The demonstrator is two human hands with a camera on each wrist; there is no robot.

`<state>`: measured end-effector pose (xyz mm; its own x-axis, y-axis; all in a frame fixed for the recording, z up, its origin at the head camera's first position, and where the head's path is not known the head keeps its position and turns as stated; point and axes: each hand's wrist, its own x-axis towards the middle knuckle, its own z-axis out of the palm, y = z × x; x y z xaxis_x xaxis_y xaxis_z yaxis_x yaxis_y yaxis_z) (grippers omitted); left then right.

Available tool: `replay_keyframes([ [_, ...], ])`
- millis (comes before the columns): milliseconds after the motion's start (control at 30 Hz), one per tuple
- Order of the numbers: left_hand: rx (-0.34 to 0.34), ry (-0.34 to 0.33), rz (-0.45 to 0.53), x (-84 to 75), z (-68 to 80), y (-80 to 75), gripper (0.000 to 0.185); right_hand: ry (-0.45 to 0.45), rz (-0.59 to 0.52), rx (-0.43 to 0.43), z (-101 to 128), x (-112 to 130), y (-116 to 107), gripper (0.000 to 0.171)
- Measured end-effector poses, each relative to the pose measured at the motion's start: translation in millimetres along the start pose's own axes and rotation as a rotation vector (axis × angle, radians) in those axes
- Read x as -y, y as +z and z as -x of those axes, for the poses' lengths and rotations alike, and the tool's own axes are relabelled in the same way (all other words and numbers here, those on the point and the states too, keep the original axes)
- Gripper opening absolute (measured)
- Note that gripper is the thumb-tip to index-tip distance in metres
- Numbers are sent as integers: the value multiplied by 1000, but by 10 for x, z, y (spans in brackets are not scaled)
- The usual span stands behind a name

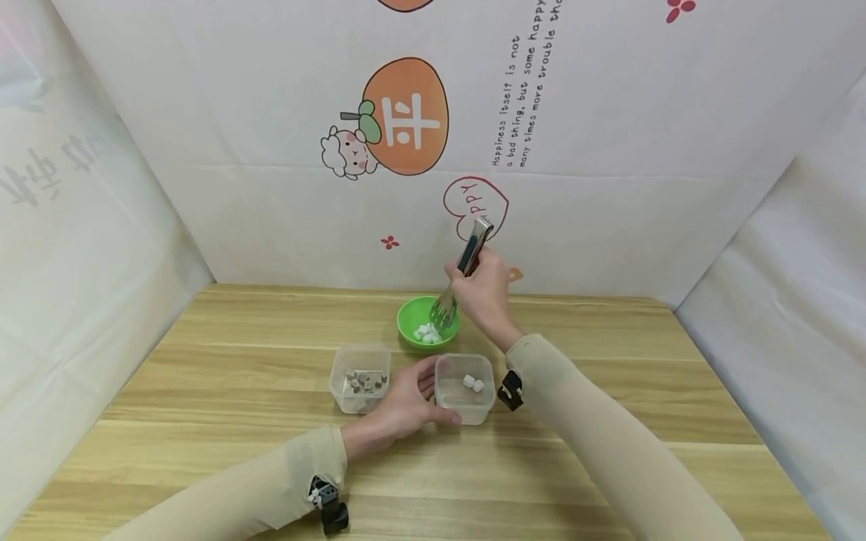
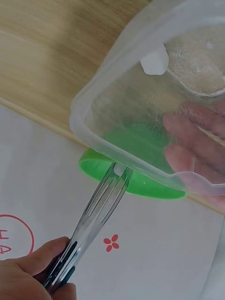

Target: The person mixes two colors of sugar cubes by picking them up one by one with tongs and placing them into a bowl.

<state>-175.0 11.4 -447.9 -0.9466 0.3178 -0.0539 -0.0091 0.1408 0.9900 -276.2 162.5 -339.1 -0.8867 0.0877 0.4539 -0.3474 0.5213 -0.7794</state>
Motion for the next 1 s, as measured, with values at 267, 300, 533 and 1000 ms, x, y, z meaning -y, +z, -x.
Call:
replay_keyframes([
  [267, -4, -1, 5, -3, 17, 16, 103, -25, -11, -22, 69, 2, -71, 16],
  [300, -3, -6, 7, -6, 17, 18, 103, -27, -12, -25, 86, 15, -98, 16],
  [533, -3, 3, 7, -19, 18, 8, 104, -92, -21, -21, 256, 162, -352, 15],
  [1000, -8, 8, -17, -23, 2, 17, 103, -69, 28, 79, 838, 191, -725, 16],
])
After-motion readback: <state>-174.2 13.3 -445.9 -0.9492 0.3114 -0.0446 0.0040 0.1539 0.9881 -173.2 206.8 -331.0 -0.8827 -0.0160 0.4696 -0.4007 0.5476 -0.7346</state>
